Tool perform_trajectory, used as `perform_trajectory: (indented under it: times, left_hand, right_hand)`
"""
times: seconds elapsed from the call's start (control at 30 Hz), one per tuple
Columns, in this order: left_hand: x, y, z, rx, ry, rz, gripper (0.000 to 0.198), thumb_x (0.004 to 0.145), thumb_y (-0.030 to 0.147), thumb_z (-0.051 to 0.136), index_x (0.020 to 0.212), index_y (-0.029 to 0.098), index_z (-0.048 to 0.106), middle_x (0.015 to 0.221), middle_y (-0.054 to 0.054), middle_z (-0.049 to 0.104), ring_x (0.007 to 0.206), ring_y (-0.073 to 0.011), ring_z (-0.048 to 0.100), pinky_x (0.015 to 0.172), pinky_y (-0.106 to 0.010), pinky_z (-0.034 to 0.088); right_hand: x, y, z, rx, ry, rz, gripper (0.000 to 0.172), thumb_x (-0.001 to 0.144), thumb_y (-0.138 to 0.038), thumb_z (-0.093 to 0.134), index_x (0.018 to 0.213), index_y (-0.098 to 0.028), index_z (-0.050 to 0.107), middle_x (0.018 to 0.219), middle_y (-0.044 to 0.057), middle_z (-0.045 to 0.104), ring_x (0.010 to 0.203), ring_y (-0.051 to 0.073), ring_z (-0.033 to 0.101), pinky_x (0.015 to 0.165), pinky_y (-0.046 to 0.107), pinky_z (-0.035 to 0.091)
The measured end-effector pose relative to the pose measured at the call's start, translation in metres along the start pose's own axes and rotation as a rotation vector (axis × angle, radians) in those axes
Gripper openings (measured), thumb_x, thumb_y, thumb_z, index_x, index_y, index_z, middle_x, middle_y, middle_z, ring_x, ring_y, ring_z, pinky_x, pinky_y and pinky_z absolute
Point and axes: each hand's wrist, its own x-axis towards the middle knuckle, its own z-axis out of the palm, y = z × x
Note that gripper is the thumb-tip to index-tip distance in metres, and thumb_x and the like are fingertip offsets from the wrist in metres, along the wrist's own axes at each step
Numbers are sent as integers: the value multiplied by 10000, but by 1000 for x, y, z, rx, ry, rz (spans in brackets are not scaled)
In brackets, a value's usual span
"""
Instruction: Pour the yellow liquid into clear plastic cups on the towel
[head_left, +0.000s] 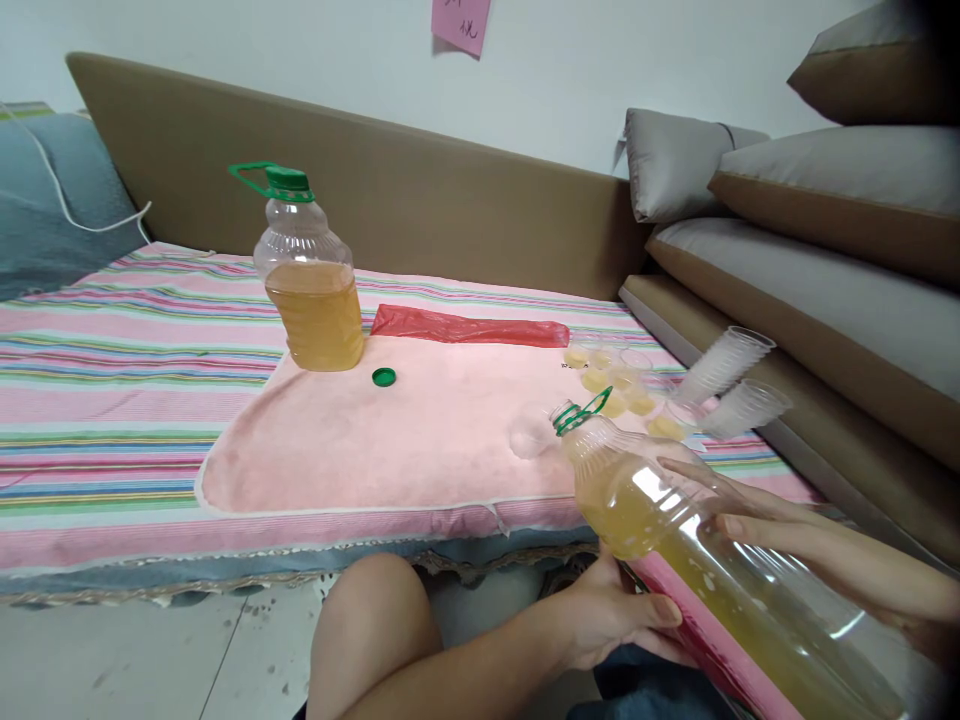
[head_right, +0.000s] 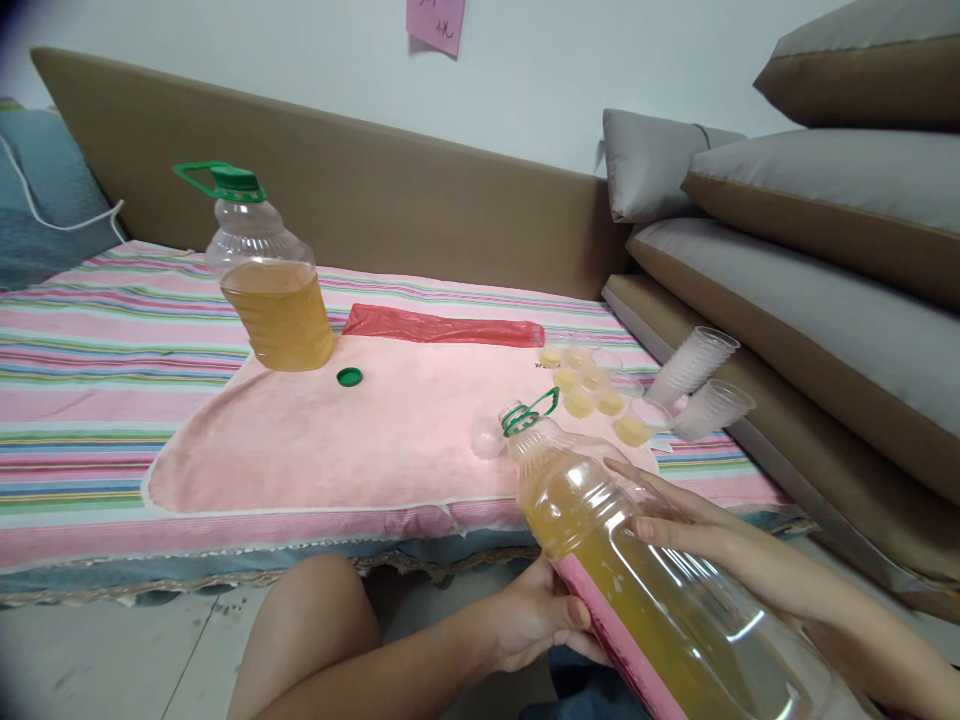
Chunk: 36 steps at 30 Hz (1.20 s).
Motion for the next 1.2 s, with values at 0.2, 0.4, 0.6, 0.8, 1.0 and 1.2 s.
perform_trajectory:
  times: [0.2,0.4,0.6,0.8,1.0,1.2]
  left_hand:
    - [1,-1,0,-4,-21,10,855,412,429,958,1150,232,575,1103,-89,628,971,-305,667,952,-738,364]
    - [1,-1,1,9,14,-11,952,375,455,960,1203,231,549,1074,-82,658,918,-276,684,951,-721,397]
    - [2,-3,-1,-22,-3,5,934,395,423,963,1216,247,554,1084,-85,658,905,-274,680,950,-757,365]
    - [3,-2,0,-36,1,2,959,369,421,969,1216,253,552,1093,-77,639,872,-251,670,952,-773,331]
    - [3,-2,0,-13,-2,-5,1012,357,474,959,1249,243,541,1096,-105,662,875,-275,684,947,-776,346]
    - [4,-3,-1,-2,-12,10,1014,381,490,950,1270,252,523,1135,-116,659,943,-317,688,940,-778,357]
  right_hand:
    - [0,-3,1,2,-18,-18,619,789,-616,625,1365,-396,566,1552,-89,401,1482,324,252,1210,469,152]
    - [2,3,-1,-15,13,25,657,780,-621,624,1382,-363,558,1564,-53,385,1481,328,248,1203,482,184]
    - [2,-5,2,-32,-2,25,682,733,-661,633,1331,-335,625,1533,-21,446,1490,337,201,1206,484,122]
    - [1,-6,3,-1,-5,50,688,744,-662,621,1360,-357,589,1566,-39,389,1497,326,199,1208,476,107]
    - [2,-1,3,49,-8,89,709,746,-653,634,1388,-363,554,1578,-45,369,1497,318,213,1211,460,140]
    - [3,3,1,29,-22,57,701,781,-614,632,1419,-348,518,1586,-34,359,1505,300,196,1225,448,119]
